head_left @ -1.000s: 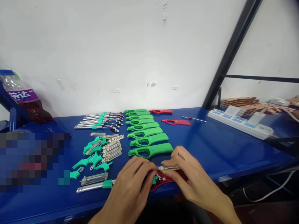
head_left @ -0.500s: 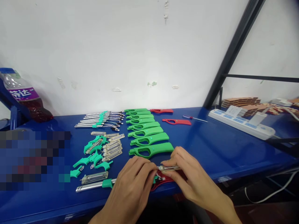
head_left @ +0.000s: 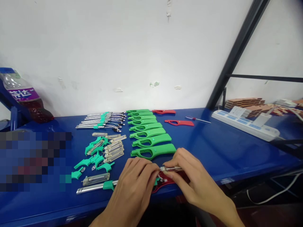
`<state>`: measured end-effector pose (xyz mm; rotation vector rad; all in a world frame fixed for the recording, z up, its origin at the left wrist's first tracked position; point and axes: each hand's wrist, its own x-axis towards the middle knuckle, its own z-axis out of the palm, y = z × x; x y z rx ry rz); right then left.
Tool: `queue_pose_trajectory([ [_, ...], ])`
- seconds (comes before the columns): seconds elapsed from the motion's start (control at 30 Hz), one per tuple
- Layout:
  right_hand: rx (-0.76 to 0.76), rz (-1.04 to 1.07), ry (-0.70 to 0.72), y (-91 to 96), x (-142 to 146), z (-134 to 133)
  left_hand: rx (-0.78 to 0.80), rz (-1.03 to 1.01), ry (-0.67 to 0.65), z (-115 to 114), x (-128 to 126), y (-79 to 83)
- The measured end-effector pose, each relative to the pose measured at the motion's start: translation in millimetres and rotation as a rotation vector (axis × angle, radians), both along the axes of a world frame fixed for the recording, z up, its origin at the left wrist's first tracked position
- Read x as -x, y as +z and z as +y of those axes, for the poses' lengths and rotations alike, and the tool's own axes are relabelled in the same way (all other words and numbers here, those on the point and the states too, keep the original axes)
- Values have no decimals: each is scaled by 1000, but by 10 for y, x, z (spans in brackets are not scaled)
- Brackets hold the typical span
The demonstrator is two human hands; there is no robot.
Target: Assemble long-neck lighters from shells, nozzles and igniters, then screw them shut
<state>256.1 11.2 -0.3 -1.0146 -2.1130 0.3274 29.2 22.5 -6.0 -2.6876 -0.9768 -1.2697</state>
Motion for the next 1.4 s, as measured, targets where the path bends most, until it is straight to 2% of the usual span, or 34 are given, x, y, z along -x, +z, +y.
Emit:
queue_pose_trajectory([
  [0.17, 15, 23, -22, 15, -5, 8, 71, -24, 28, 25, 7, -5],
  [0.37, 36, 26, 2, -3, -21, 5, 185, -77, -18, 11, 9, 28],
  [0.83, 42, -12, 26, 12, -22, -11, 72, -71, -100, 20, -19, 83],
  [1.4, 32, -49, 41, 28, -13, -3, 28, -57, -90, 8, -39, 79],
])
